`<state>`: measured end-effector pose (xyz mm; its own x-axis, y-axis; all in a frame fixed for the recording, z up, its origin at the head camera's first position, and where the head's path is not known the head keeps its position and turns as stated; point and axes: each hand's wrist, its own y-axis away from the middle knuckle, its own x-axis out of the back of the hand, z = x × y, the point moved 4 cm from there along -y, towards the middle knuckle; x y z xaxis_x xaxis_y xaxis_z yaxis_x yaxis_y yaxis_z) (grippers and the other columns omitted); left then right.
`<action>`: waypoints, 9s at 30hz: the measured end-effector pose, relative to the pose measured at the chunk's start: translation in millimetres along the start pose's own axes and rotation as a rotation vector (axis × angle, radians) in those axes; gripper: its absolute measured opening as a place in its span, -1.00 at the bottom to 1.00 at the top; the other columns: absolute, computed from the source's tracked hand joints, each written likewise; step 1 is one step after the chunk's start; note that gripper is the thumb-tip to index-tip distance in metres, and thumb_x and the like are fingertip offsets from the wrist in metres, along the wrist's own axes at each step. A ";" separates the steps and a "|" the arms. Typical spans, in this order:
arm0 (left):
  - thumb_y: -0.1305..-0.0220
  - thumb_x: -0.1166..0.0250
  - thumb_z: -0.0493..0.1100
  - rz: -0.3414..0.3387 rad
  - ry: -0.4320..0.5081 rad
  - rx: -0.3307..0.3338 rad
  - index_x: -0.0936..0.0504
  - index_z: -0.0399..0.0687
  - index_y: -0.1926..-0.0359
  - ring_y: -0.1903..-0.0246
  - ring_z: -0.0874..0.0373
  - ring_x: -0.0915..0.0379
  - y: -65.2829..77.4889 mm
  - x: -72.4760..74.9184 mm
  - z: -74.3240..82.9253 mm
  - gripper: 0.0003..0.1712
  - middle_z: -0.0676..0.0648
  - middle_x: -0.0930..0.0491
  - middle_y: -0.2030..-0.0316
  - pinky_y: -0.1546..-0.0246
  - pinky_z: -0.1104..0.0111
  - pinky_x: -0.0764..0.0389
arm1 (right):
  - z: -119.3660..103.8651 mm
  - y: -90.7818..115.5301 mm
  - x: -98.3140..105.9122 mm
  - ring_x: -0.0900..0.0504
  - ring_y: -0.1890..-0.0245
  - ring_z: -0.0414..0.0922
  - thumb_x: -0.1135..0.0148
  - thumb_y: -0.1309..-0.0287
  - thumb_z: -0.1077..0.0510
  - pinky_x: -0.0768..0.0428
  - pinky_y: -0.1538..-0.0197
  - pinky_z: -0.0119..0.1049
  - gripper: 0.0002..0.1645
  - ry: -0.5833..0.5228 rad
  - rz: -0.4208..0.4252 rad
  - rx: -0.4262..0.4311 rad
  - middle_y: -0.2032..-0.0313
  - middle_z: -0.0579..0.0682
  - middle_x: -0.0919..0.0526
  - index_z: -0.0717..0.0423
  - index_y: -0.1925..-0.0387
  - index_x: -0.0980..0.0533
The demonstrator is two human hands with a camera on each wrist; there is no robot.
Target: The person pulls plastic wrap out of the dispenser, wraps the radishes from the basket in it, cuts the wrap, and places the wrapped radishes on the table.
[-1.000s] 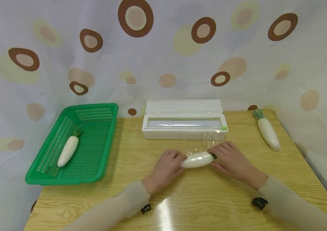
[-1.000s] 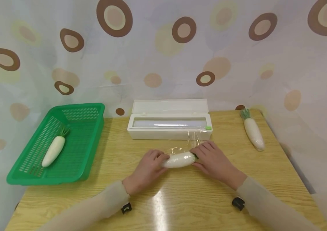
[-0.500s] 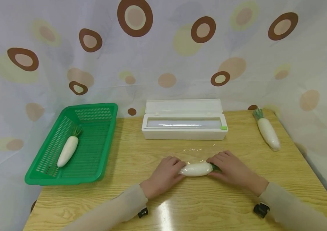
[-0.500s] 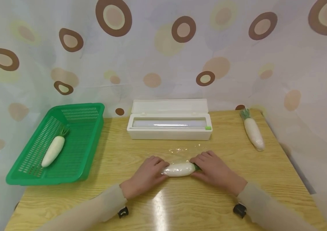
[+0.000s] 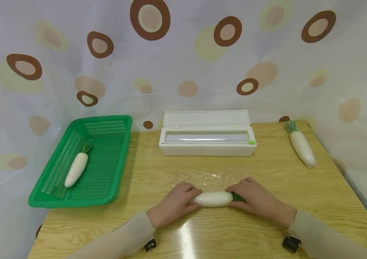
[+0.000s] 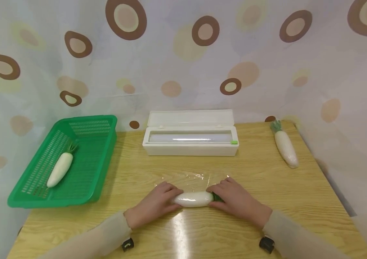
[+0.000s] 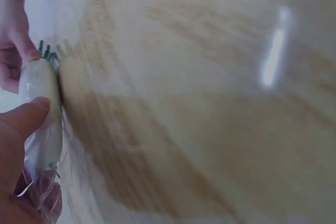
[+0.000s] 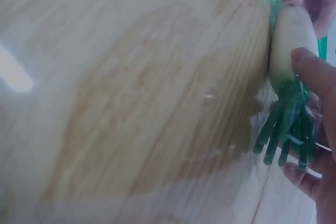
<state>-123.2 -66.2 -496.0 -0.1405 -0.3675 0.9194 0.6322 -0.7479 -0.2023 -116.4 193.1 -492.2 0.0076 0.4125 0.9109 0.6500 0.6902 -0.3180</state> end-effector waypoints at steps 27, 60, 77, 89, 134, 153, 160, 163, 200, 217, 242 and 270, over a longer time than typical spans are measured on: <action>-0.37 -0.43 -0.02 -0.011 -0.050 0.103 -0.56 -0.12 -0.32 0.02 0.08 -0.54 -11.7 -4.6 -11.5 -0.41 -0.05 -0.63 -0.01 -0.08 0.20 -0.55 | 0.9 -12.7 4.1 -0.57 0.15 -0.09 -0.54 -0.13 -0.01 -0.54 -0.09 -0.02 -0.49 0.176 0.010 0.010 0.19 -0.06 -0.65 0.18 -0.03 -0.64; -0.42 -0.40 -0.05 0.027 0.043 0.137 -0.66 -0.16 -0.24 -0.04 -0.02 -0.57 -24.5 9.1 -37.9 -0.53 -0.11 -0.71 -0.06 -0.09 0.07 -0.54 | 22.0 -23.4 3.7 -0.64 -0.03 0.06 -0.46 -0.27 0.00 -0.54 -0.17 0.08 -0.45 0.208 -0.050 -0.046 0.00 0.10 -0.70 0.29 -0.14 -0.62; -0.45 -0.37 -0.13 -0.103 0.158 0.127 -0.53 -0.19 -0.36 0.19 0.20 -0.49 -13.1 3.3 -37.1 -0.46 -0.06 -0.64 0.11 0.13 0.35 -0.58 | 18.2 -23.6 4.5 -0.56 0.11 -0.01 -0.50 -0.22 0.10 -0.55 -0.02 0.00 -0.69 0.208 -0.105 0.021 0.19 -0.03 -0.61 0.18 0.07 -0.69; -0.39 -0.41 -0.16 -0.010 0.028 0.039 -0.65 -0.18 -0.21 0.10 0.08 -0.54 -9.6 9.4 -36.7 -0.58 -0.08 -0.68 0.06 0.00 0.25 -0.59 | 22.1 -22.5 11.4 -0.60 0.16 -0.10 -0.48 -0.22 0.08 -0.54 -0.10 0.03 -0.43 0.109 -0.054 0.013 0.18 -0.10 -0.69 0.18 -0.22 -0.58; -0.54 -0.25 -0.02 -0.112 0.175 0.168 -0.75 0.00 -0.06 0.14 0.20 -0.59 -9.6 14.4 -55.3 -0.73 0.06 -0.75 0.14 -0.02 0.23 -0.58 | 24.7 -36.3 5.2 -0.60 -0.03 0.07 -0.40 -0.32 -0.04 -0.52 -0.16 0.16 -0.46 0.086 -0.174 0.030 0.07 0.04 -0.70 0.21 -0.18 -0.62; -0.35 -0.25 -0.23 -0.081 0.297 0.455 -0.61 -0.16 0.31 0.52 0.24 -0.36 -17.1 36.5 -53.6 -0.91 0.05 -0.52 0.50 0.47 0.40 -0.44 | 21.4 -37.6 5.1 -0.54 0.11 -0.01 -0.39 -0.31 -0.10 -0.53 -0.10 0.04 -0.43 0.250 -0.186 0.130 0.17 0.00 -0.68 0.18 -0.18 -0.59; -0.19 -0.28 -0.26 -0.017 0.111 0.391 -0.51 -0.05 0.45 0.61 0.25 -0.25 -30.6 33.9 -26.9 -0.88 0.10 -0.42 0.61 0.58 0.41 -0.36 | 16.7 -40.1 7.1 -0.49 0.18 -0.05 -0.38 -0.33 -0.09 -0.52 -0.05 0.00 -0.44 0.248 -0.200 0.133 0.21 -0.04 -0.65 0.17 -0.19 -0.59; -0.22 -0.27 -0.28 0.014 0.186 0.418 -0.53 -0.08 0.42 0.59 0.26 -0.27 -29.4 30.1 -26.3 -0.91 0.09 -0.44 0.59 0.55 0.42 -0.38 | 14.9 -41.2 7.2 -0.49 0.19 -0.05 -0.38 -0.33 -0.08 -0.52 -0.02 -0.01 -0.45 0.248 -0.199 0.141 0.22 -0.04 -0.66 0.18 -0.18 -0.59; -0.42 -0.39 -0.05 0.156 0.464 0.396 -0.78 -0.15 -0.08 -0.13 -0.03 -0.51 -17.8 8.0 -25.4 -0.66 -0.17 -0.62 -0.19 -0.18 0.13 -0.55 | 24.7 -39.7 7.4 -0.54 0.11 -0.02 -0.38 -0.34 -0.07 -0.54 -0.05 0.04 -0.44 0.169 -0.183 0.117 0.15 0.01 -0.68 0.21 -0.20 -0.61; -0.44 -0.34 -0.23 0.075 0.557 0.257 -0.73 -0.18 -0.14 -0.17 0.00 -0.64 -20.6 11.3 -34.8 -0.69 -0.15 -0.70 -0.13 -0.20 0.25 -0.60 | 27.3 -39.0 5.0 -0.55 0.06 0.01 -0.38 -0.33 -0.06 -0.54 -0.08 0.07 -0.43 0.160 -0.202 0.095 0.12 0.03 -0.68 0.21 -0.23 -0.60; -0.46 -0.35 -0.13 0.144 0.487 0.293 -0.74 -0.14 -0.15 -0.08 0.04 -0.66 0.3 15.2 -47.7 -0.67 -0.07 -0.72 -0.12 -0.13 0.15 -0.65 | 61.7 -7.9 30.1 -0.68 0.02 -0.01 -0.43 -0.29 -0.10 -0.58 -0.12 0.14 -0.43 0.071 -0.220 -0.088 0.04 -0.03 -0.74 0.17 -0.17 -0.64; -0.35 -0.45 -0.18 0.099 0.770 0.508 -0.78 -0.08 0.00 0.09 0.19 -0.64 -4.7 6.9 -54.5 -0.77 -0.02 -0.72 0.03 0.09 0.43 -0.67 | 73.0 1.7 20.9 -0.62 0.18 -0.32 -0.22 -0.47 0.24 -0.64 0.10 -0.30 -0.84 -0.440 -0.123 -0.367 0.18 -0.11 -0.73 0.15 0.08 -0.70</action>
<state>-168.7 -95.3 -507.1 -0.4201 -0.8188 0.3912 0.9009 -0.4282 0.0711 -170.6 246.4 -492.8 -0.3499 0.6048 0.7154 0.8473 0.5301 -0.0337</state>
